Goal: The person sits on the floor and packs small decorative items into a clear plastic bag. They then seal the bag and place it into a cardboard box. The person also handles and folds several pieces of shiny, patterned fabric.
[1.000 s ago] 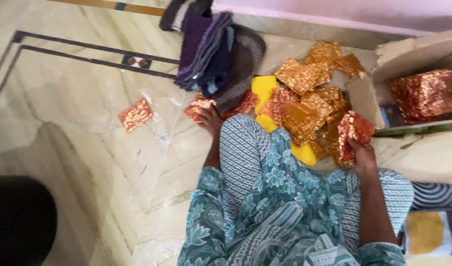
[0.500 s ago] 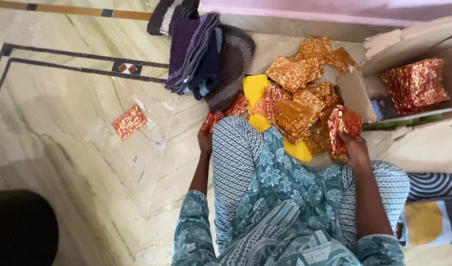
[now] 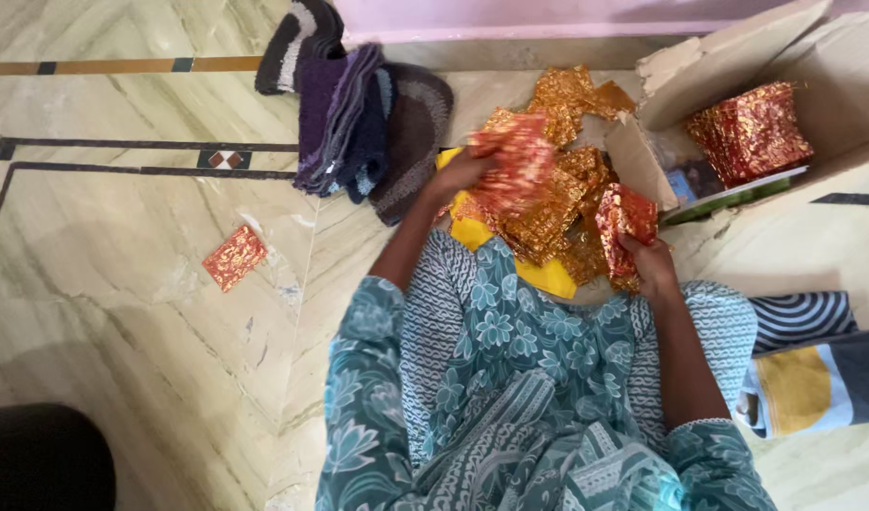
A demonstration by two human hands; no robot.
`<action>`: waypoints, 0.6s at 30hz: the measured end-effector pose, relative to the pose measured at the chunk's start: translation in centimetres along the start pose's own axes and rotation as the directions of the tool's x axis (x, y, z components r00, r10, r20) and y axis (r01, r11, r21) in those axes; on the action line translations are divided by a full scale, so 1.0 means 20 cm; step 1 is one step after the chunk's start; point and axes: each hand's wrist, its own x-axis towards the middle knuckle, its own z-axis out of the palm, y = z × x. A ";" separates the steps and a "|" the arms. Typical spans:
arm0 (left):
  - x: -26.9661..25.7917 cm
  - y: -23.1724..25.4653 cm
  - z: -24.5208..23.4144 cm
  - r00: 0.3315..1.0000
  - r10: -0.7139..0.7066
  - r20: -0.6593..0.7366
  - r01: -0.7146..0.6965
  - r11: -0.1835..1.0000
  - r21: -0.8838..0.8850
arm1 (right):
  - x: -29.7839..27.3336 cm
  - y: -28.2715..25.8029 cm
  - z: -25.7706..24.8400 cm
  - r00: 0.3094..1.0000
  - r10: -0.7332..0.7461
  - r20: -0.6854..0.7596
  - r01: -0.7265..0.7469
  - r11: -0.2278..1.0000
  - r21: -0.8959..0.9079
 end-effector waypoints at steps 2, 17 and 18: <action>0.07 0.04 0.20 0.976 0.185 0.115 -0.183 0.983 -0.024 | -0.01 0.00 0.01 1.000 0.006 -0.007 -0.007 1.000 -0.015; 0.50 -0.67 -0.03 0.699 -0.549 -0.459 0.638 0.187 0.747 | -0.05 -0.09 0.07 1.000 -0.002 0.016 0.003 0.996 -0.085; 0.51 -0.69 -0.01 0.639 -0.585 -0.500 0.673 0.111 0.731 | -0.06 -0.08 0.08 1.000 -0.003 0.020 0.004 0.998 -0.069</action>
